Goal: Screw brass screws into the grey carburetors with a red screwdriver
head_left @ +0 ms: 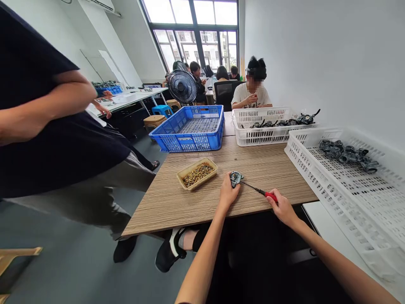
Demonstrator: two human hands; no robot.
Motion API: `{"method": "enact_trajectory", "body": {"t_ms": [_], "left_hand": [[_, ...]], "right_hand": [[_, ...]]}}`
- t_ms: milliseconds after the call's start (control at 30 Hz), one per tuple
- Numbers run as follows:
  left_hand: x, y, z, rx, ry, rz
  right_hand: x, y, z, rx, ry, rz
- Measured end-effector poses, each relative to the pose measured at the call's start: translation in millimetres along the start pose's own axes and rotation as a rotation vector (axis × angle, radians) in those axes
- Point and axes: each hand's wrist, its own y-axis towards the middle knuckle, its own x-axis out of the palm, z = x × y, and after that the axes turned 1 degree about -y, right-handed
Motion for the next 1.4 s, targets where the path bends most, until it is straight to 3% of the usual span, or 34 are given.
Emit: {"method": "enact_trajectory", "body": {"t_ms": [1400], "left_hand": [[2.8,1.7,-4.3,0.022,-0.01,0.014]], "right_hand": [[-1.8,1.7,-0.8,-0.014,0.019,0.005]]}}
